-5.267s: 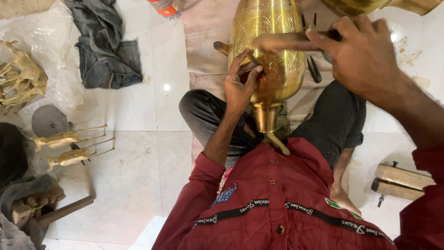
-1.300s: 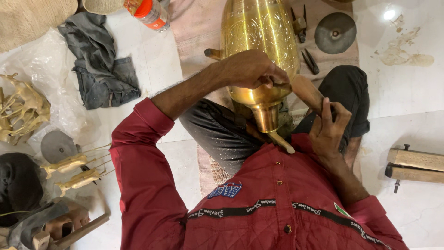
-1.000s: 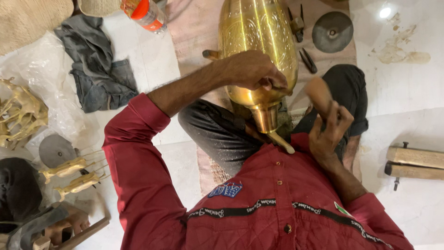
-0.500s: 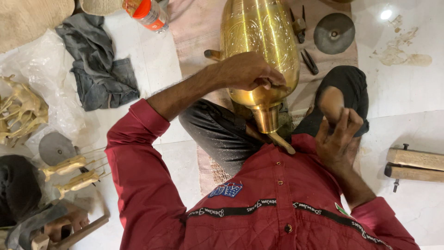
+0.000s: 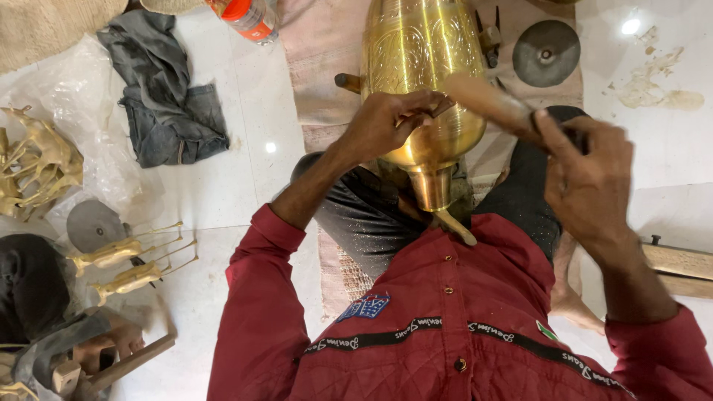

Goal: The person sits on the floor with a brass vase held between the legs and engraves a decorative pattern into its surface. They hold a chisel against the metal with one hand and strike it with a wooden mallet in the other, repositioning the chisel repeatedly to work new areas of the design.

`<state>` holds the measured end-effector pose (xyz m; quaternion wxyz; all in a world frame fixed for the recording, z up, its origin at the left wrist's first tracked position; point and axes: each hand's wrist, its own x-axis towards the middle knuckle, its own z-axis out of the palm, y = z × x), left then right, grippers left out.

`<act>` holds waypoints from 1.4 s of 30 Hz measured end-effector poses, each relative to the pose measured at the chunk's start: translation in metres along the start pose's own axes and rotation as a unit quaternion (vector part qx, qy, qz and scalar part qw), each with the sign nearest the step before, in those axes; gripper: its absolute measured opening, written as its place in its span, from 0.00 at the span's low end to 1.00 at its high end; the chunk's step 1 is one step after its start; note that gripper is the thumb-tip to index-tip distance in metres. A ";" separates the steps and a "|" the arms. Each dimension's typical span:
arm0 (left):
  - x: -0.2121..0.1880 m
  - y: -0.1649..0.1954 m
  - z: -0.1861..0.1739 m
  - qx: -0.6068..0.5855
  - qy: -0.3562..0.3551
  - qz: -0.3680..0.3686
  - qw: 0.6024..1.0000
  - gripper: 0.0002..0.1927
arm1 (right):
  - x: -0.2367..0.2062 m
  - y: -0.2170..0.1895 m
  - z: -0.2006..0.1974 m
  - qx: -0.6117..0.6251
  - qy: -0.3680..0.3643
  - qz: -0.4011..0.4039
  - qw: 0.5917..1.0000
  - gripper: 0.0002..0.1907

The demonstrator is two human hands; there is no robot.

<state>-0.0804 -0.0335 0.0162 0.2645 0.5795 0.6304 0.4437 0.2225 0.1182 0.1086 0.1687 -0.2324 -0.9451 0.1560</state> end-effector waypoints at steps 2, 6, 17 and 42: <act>-0.002 0.001 0.001 -0.006 0.021 -0.008 1.000 0.19 | 0.007 -0.004 -0.004 -0.006 0.000 0.003 1.000 0.35; 0.000 0.003 -0.001 -0.022 0.012 -0.010 1.000 0.20 | 0.012 -0.009 -0.005 0.013 0.000 -0.010 1.000 0.36; 0.005 0.001 -0.006 -0.029 -0.023 -0.007 0.999 0.20 | 0.005 -0.010 0.009 0.122 0.036 0.028 0.991 0.35; 0.008 0.001 -0.023 0.013 -0.118 0.036 0.992 0.19 | -0.023 -0.009 0.022 -0.006 0.066 -0.034 0.997 0.31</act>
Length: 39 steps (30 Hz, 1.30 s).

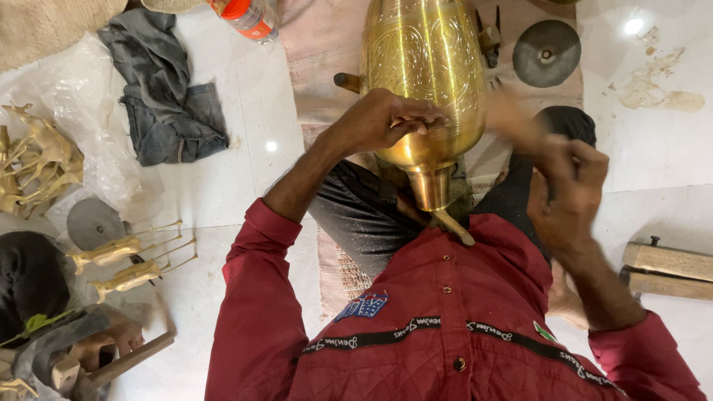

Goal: The person sits on the floor with a brass vase held between the legs and engraves a decorative pattern into its surface. They hold a chisel against the metal with one hand and strike it with a wooden mallet in the other, repositioning the chisel repeatedly to work new areas of the design.

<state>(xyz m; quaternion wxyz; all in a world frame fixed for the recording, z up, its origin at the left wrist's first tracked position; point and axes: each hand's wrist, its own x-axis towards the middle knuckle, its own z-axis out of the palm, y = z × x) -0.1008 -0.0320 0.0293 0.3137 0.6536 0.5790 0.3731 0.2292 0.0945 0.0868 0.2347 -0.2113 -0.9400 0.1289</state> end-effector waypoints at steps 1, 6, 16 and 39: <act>-0.001 -0.003 0.002 -0.006 0.010 0.006 1.000 0.17 | -0.001 0.003 -0.001 -0.113 -0.046 -0.043 0.992 0.32; -0.012 -0.016 0.014 -0.237 0.258 -0.020 0.936 0.08 | -0.003 0.020 0.004 0.032 -0.072 0.070 0.994 0.32; -0.018 0.000 0.073 -0.315 0.364 -0.066 0.874 0.17 | 0.036 0.053 0.004 -0.080 -0.122 -0.032 0.989 0.30; -0.012 0.011 0.077 -0.311 0.429 -0.098 0.842 0.24 | 0.132 0.050 -0.035 -0.295 -0.133 -0.261 0.910 0.29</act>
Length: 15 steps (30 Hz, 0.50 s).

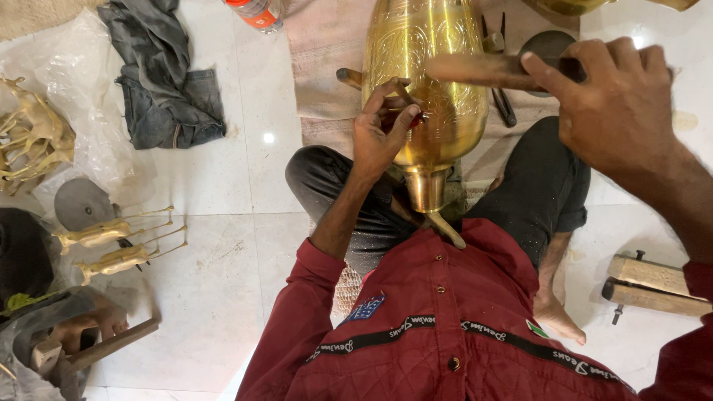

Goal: The person sits on the floor with a brass vase held between the legs and engraves a decorative pattern into its surface. They hold a chisel against the metal with one hand and strike it with a wooden mallet in the other, repositioning the chisel repeatedly to work new areas of the design.

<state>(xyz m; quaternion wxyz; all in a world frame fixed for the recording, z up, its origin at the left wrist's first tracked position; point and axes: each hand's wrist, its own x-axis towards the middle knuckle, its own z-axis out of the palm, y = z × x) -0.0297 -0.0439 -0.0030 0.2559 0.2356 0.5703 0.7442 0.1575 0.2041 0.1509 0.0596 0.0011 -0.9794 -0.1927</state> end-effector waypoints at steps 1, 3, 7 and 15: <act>-0.004 -0.002 0.002 -0.007 0.019 0.002 1.000 0.24 | 0.001 0.000 0.000 -0.036 -0.012 -0.011 0.999 0.29; -0.009 -0.004 0.006 -0.019 0.042 0.010 0.999 0.23 | 0.006 0.000 0.002 -0.029 0.029 -0.015 0.999 0.27; -0.023 -0.006 0.027 -0.018 0.121 0.029 0.992 0.22 | 0.014 0.001 0.002 -0.045 0.002 -0.032 0.998 0.31; -0.031 0.003 0.049 0.039 0.198 0.023 0.979 0.22 | 0.039 0.006 -0.018 -0.106 0.056 -0.086 0.989 0.24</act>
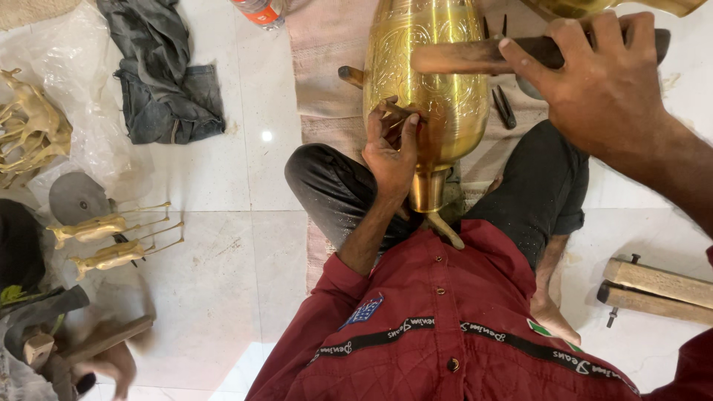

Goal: The person sits on the floor with a brass vase held between the legs and engraves a decorative pattern into its surface. They hold a chisel against the metal with one hand and strike it with a wooden mallet in the other, repositioning the chisel repeatedly to work new areas of the design.

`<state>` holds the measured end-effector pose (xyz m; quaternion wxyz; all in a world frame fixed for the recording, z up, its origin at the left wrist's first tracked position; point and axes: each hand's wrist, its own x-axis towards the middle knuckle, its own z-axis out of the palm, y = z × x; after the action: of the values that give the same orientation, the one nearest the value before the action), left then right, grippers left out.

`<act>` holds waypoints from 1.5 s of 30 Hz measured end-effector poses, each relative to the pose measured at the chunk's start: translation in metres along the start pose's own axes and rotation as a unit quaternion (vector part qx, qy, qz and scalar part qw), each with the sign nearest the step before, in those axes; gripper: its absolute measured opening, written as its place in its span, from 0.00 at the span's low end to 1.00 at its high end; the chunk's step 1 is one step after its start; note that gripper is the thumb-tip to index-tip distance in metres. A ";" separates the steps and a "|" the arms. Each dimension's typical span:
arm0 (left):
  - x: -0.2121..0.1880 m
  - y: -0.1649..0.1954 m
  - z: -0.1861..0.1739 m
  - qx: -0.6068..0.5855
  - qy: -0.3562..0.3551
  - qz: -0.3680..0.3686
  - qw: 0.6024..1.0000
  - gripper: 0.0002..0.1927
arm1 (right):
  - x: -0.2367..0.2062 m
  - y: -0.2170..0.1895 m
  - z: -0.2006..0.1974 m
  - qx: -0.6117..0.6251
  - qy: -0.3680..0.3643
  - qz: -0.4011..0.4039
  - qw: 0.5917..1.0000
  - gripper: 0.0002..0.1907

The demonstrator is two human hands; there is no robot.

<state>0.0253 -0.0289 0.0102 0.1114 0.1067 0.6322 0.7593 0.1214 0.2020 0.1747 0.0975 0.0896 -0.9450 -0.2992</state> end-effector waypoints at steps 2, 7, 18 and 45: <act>0.000 0.001 -0.001 -0.002 0.003 -0.014 1.000 0.22 | 0.009 0.003 -0.009 -0.021 0.004 -0.017 1.000 0.23; -0.002 -0.003 0.000 -0.024 0.001 0.005 1.000 0.22 | 0.031 0.008 -0.029 -0.043 0.042 -0.050 0.997 0.22; -0.006 -0.015 0.002 0.011 0.030 0.032 0.999 0.24 | 0.067 0.003 -0.056 0.170 0.109 -0.049 0.978 0.29; 0.005 -0.005 -0.002 0.076 -0.005 0.011 0.997 0.21 | 0.063 0.001 -0.046 0.131 0.107 -0.066 0.983 0.19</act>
<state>0.0197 -0.0286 0.0049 0.0979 0.1250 0.6862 0.7098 0.0715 0.1634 0.2205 0.1653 0.1953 -0.9522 -0.1668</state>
